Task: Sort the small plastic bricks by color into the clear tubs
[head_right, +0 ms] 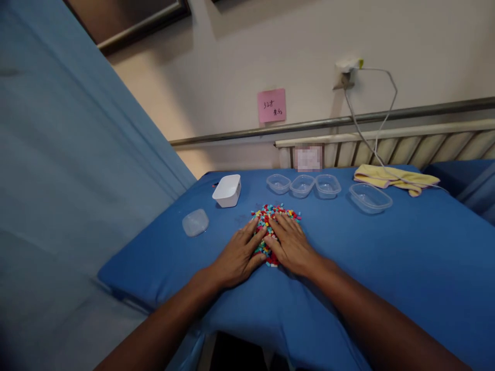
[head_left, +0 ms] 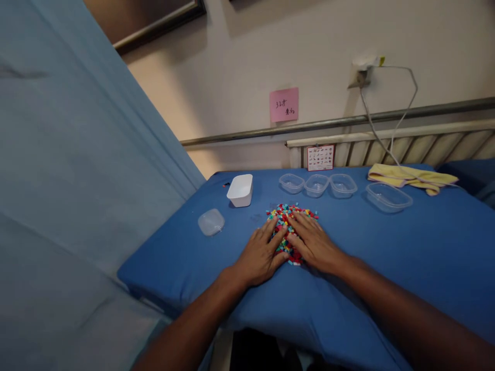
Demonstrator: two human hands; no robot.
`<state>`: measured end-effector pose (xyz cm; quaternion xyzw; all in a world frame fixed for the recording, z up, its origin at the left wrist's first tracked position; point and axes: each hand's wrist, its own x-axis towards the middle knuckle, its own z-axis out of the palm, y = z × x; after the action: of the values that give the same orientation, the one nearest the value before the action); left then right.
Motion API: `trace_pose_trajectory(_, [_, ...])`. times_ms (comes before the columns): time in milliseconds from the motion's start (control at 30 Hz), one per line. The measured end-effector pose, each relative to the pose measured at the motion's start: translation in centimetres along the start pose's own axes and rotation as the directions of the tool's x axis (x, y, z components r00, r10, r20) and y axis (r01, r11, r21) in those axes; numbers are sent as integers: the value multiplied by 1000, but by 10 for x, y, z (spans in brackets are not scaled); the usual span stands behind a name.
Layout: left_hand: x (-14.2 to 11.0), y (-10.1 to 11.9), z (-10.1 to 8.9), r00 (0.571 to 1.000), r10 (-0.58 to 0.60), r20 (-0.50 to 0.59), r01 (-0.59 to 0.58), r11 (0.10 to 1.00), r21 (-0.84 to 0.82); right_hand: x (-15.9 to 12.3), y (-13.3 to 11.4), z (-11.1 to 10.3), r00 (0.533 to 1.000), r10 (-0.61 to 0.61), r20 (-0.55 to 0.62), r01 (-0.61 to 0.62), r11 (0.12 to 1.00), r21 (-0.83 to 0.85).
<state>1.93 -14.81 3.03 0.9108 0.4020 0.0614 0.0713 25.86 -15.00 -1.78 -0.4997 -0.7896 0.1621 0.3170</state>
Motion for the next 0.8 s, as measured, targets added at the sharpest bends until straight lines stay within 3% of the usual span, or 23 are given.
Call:
trace_pose_trajectory(133, [10, 5, 14, 999, -40, -26, 39, 998, -46, -7, -6, -9, 998, -65, 25, 63, 996, 58])
trace_pose_trajectory(233, [24, 9, 11, 997, -30, -75, 26, 998, -53, -13, 2, -31, 998, -55, 5, 53, 981, 185])
trace_pose_trajectory(333, [44, 1, -1, 984, -83, -156, 64, 991, -122, -18, 22, -52, 990, 57, -129, -25, 971, 237])
trace_pose_trajectory(433, [72, -21, -10, 954, -207, -219, 134, 943, -305, -23, 52, -61, 930, 232, -286, -173, 961, 218])
trace_pose_trajectory(500, [89, -36, -11, 933, -296, -204, 193, 891, -411, -27, 68, -61, 896, 298, -329, -235, 947, 219])
trace_pose_trajectory(567, [98, -46, -6, 928, -332, -167, 224, 858, -462, -31, 74, -59, 897, 293, -332, -233, 950, 209])
trace_pose_trajectory(667, [96, -46, 3, 958, -255, -131, 154, 842, -517, -34, 65, -56, 936, 207, -283, -168, 973, 156])
trace_pose_trajectory(800, [79, -34, 1, 993, -63, -96, 0, 835, -550, -31, 39, -52, 993, 18, -114, -3, 992, 129])
